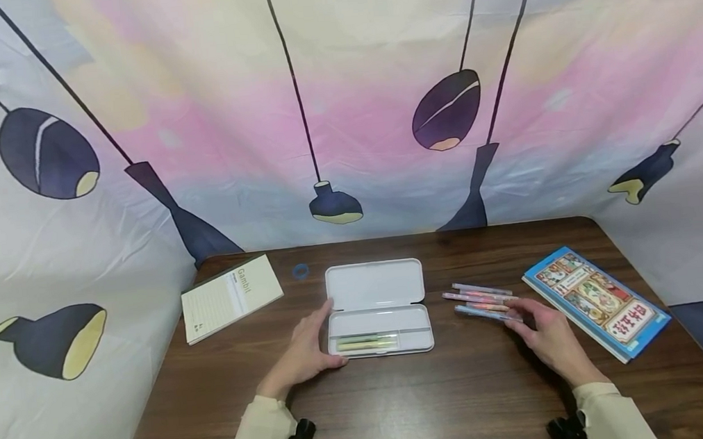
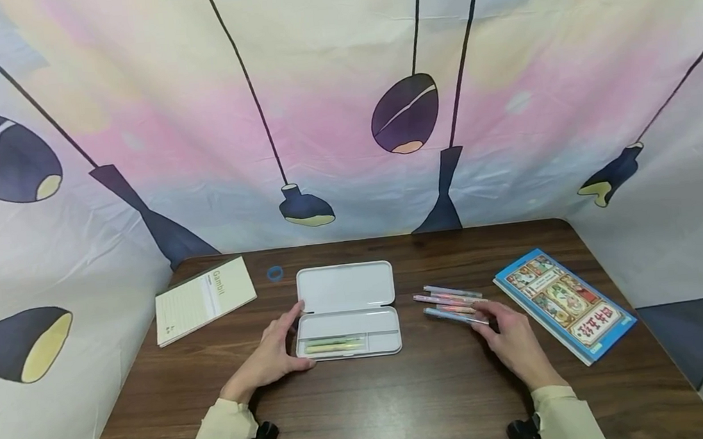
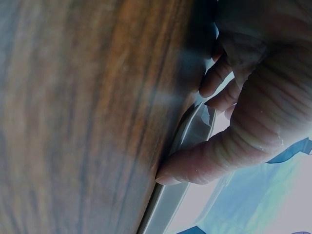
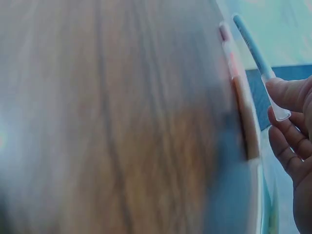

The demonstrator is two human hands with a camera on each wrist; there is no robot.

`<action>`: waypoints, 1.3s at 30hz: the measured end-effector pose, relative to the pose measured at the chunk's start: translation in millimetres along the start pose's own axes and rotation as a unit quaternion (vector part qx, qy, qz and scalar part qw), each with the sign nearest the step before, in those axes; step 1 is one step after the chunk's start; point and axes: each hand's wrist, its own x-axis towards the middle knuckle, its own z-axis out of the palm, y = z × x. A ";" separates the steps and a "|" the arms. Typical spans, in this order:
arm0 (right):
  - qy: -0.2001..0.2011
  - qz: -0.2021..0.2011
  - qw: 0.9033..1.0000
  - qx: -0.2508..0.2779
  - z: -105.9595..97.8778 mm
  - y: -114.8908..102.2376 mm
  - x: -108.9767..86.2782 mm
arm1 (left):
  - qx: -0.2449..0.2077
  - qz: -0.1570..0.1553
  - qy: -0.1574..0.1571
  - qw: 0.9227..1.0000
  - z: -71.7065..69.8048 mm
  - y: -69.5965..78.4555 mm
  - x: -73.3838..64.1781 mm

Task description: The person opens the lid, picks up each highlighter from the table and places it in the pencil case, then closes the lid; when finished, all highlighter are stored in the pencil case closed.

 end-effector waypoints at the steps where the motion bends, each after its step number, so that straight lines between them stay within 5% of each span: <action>1: 0.002 -0.004 1.000 0.004 1.6 -2.6 1.9 | 0.000 0.001 0.001 1.000 -0.3 -0.1 -0.1; 26: -0.066 -0.073 0.983 0.156 82.1 -97.6 54.8 | -0.004 0.003 0.000 1.000 0.0 -1.0 -0.5; 39: -0.109 -0.124 0.966 0.197 121.4 -141.5 47.5 | -0.001 -0.008 -0.001 1.000 -0.8 3.6 -0.9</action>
